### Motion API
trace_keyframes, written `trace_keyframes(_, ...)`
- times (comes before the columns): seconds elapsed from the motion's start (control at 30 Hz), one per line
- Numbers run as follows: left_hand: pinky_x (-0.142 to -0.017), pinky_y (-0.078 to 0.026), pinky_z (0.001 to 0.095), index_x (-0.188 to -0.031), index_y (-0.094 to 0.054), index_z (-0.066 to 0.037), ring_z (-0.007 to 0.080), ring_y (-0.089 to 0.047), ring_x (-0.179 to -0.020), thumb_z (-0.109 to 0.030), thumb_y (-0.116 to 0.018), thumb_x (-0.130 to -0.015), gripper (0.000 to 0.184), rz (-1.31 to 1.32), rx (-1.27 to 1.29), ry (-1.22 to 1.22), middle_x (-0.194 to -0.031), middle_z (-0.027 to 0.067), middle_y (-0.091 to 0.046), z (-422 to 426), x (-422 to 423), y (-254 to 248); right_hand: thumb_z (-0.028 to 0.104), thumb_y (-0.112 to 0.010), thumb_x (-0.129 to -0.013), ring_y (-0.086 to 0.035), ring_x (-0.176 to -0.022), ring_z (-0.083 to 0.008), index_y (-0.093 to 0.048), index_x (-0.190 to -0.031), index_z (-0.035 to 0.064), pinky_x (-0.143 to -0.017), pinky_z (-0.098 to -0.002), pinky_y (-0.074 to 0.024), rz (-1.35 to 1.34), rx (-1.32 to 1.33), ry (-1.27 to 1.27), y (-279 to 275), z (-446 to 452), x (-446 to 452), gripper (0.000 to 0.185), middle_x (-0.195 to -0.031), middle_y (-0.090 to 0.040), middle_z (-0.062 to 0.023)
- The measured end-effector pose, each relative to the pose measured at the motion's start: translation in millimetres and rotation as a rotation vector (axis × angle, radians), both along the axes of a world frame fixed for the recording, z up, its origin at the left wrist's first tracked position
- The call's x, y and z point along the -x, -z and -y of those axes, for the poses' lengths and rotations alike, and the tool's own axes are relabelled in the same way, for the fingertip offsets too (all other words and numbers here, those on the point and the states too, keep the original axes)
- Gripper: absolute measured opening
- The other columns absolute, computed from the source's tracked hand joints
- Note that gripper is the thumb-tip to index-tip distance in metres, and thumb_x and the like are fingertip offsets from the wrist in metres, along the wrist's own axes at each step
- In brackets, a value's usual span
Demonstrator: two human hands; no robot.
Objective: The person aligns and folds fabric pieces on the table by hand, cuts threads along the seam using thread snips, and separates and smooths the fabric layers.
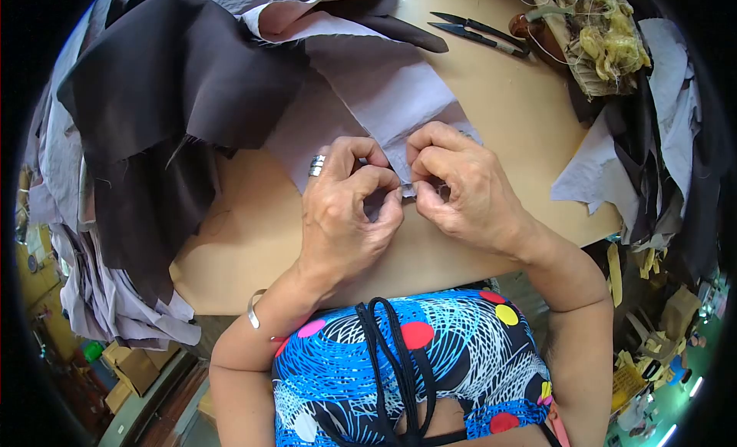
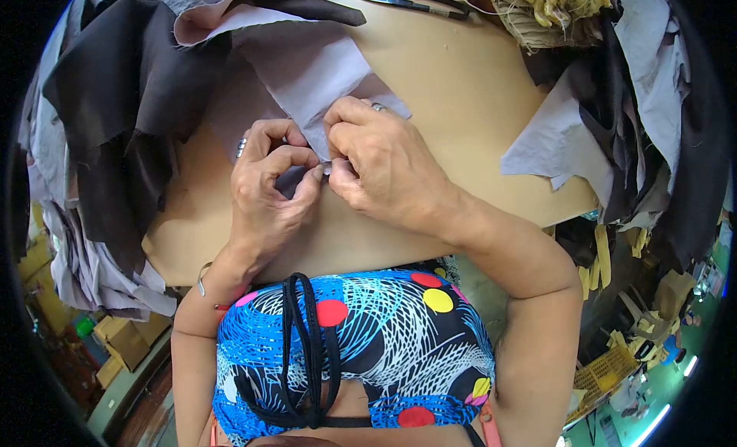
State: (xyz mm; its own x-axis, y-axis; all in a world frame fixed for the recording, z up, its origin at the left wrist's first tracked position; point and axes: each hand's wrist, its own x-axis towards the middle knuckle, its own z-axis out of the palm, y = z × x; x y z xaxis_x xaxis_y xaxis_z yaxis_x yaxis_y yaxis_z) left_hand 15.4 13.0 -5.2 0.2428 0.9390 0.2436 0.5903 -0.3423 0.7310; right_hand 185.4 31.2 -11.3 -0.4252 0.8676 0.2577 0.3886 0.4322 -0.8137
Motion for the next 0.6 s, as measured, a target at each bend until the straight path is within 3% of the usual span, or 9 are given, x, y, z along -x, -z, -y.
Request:
trace_keyframes(0.17, -0.07, -0.043, 0.0352, -0.072, -0.063, -0.003, 0.0239, -0.056, -0.078, 0.003, -0.068, -0.062, 0.013, 0.028, 0.011, 0.015, -0.087, 0.0078, -0.057, -1.5, 1.6, 1.4, 0.0, -0.063, -0.065, -0.057, -0.073, -0.0318, -0.054, -0.073, -0.0006, -0.063, -0.0396, -0.047, 0.085, -0.022, 0.043, -3.1, 0.1, 1.8, 0.012, -0.086, -0.055, -0.0123)
trace_keyframes(0.27, -0.069, -0.043, 0.0355, -0.072, -0.063, -0.003, 0.0238, -0.055, -0.077, 0.002, -0.069, -0.062, 0.013, 0.046, -0.011, 0.017, -0.086, 0.0075, -0.057, -2.5, 1.6, 1.6, 0.0, -0.063, -0.064, -0.057, -0.074, -0.0316, -0.054, -0.073, 0.0005, -0.064, -0.0391, -0.0476, -0.037, 0.104, 0.085, -10.9, 1.4, 4.5, 0.012, -0.086, -0.055, -0.0121)
trace_keyframes(0.6, -0.066, -0.043, 0.0355, -0.073, -0.061, -0.003, 0.0242, -0.054, -0.074, 0.003, -0.068, -0.062, 0.015, 0.059, -0.038, 0.042, -0.087, 0.0087, -0.058, -3.3, 1.2, 3.5, 0.0, -0.063, -0.066, -0.058, -0.069, -0.0304, -0.054, -0.073, 0.0008, -0.061, -0.0392, -0.0484, 0.158, -0.155, 0.107, -2.5, -0.5, 10.5, 0.012, -0.087, -0.056, -0.0109)
